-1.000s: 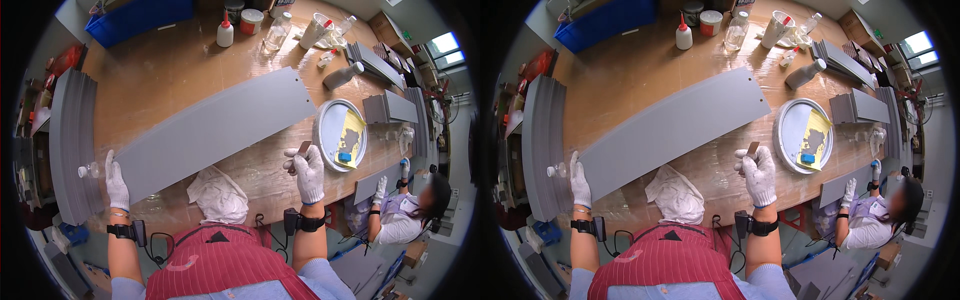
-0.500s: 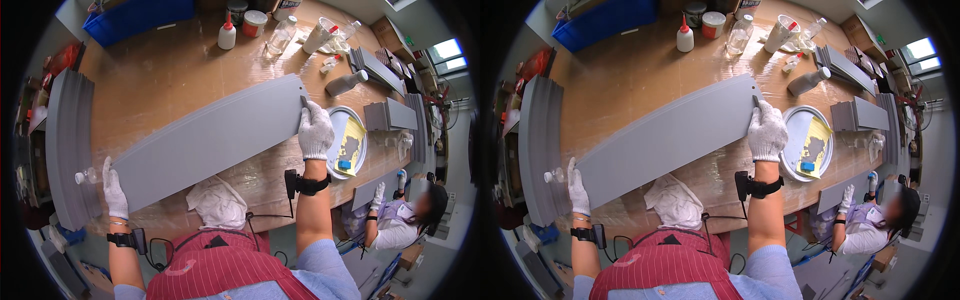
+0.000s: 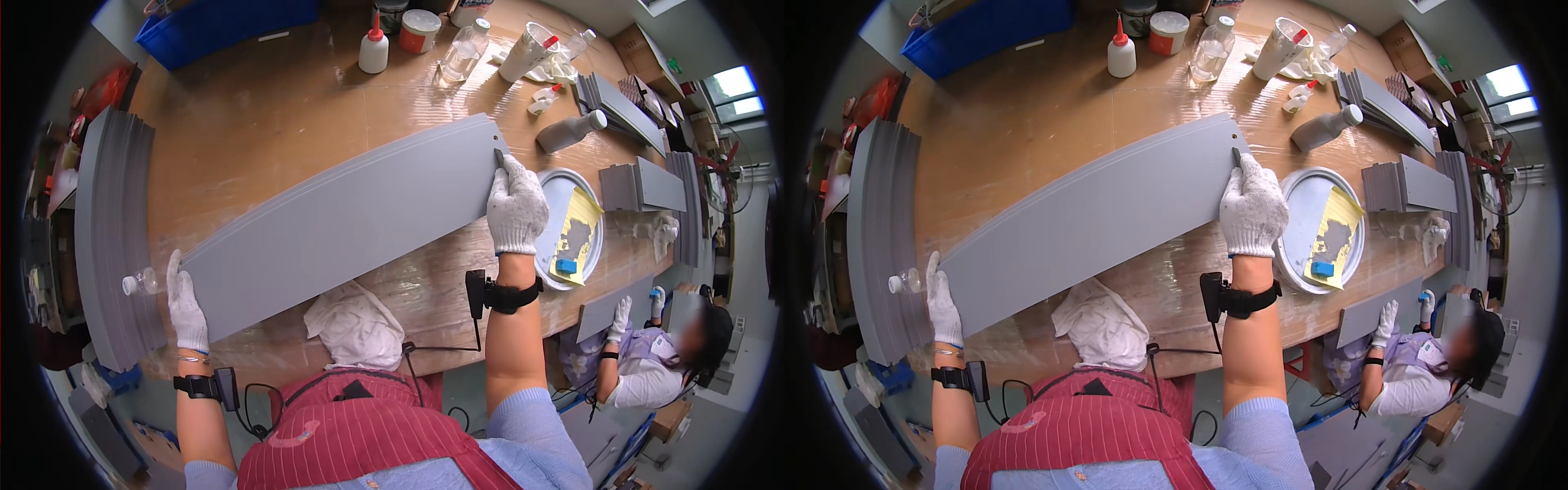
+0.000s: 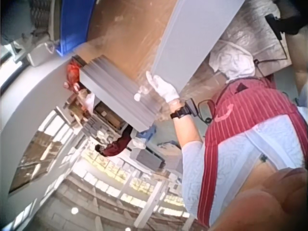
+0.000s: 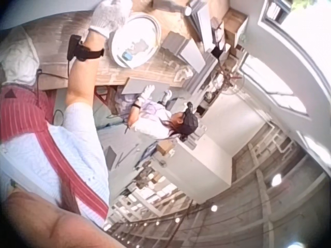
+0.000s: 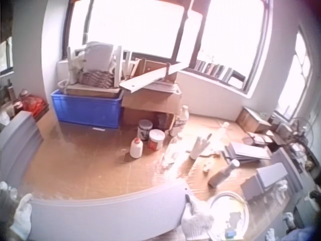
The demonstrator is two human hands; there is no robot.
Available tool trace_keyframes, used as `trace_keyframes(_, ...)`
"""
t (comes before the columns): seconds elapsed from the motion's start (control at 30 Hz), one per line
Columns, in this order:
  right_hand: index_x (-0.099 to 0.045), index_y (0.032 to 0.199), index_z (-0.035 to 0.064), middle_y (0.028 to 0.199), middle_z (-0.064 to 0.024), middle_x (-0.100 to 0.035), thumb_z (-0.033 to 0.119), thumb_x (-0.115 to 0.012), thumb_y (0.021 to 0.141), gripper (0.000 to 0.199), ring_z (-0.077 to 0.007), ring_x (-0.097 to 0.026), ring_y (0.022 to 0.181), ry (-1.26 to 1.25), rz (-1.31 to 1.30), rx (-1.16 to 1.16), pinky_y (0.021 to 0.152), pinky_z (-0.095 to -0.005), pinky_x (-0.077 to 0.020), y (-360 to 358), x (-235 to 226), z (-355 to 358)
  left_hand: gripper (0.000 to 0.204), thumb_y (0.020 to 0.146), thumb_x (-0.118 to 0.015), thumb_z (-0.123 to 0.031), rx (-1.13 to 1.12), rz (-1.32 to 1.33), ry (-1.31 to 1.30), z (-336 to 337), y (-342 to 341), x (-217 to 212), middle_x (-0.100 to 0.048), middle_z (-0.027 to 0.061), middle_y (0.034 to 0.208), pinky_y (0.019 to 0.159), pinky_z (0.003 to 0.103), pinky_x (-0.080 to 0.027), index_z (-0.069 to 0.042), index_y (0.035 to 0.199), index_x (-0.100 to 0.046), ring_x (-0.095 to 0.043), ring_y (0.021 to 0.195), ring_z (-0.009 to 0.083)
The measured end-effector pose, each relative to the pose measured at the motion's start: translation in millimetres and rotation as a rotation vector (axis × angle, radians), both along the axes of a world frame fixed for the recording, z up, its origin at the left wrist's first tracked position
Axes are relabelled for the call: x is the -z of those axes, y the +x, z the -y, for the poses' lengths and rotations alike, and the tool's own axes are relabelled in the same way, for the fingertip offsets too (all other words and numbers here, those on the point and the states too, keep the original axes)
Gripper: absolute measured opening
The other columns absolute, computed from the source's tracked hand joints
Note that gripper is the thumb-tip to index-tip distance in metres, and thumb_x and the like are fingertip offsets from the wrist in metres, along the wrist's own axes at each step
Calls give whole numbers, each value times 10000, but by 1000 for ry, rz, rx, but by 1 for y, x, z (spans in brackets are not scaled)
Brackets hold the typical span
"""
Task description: The person sands the edges of grey rectangular panels using a blue sanding block and a white cloth. They handle the panels one at a time, flipping them to work on different edges, and stack the finished pieces on a nearby pile.
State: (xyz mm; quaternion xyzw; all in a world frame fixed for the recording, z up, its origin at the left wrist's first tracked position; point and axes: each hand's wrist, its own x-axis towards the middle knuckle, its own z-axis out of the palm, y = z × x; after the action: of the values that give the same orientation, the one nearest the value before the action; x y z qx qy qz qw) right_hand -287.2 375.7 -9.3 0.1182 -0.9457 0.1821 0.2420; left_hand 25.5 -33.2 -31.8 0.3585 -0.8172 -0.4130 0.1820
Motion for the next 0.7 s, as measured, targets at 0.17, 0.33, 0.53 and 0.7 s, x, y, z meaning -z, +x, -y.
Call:
trace_keyframes(0.17,-682,1107,146,773,-71,-628,164,-663,864,244,-261,-651,658,47,72,-413,590,-380,-524,57,-14,56,419,1076,-409,-202,-19,-35,14,4,7,5,-476,96,1499,1194,356,-269,-42,1460,-462,-397,1411,225)
trace_keyframes(0.33,-667,1125,148,727,-47,-587,136,-660,811,315,-241,-629,619,98,191,-780,543,-380,-498,133,-21,109,408,1064,-448,-163,14,-69,16,5,6,7,-494,98,1480,1188,344,-279,-39,1451,-469,-407,1404,218)
trace_keyframes(0.53,-661,1142,147,730,-47,-592,127,-662,777,365,-237,-630,624,82,175,-654,559,-383,-504,136,-19,126,394,1062,-450,-152,7,-102,36,2,4,7,-514,101,1456,1167,343,-307,-57,1443,-484,-437,1373,221)
trace_keyframes(0.7,-673,1123,159,717,-46,-591,151,-680,807,317,-247,-631,608,74,202,-669,547,-382,-502,157,-22,145,397,1058,-468,-185,-7,-117,29,3,7,11,-519,100,1453,1169,345,-303,-51,1431,-498,-441,1368,221)
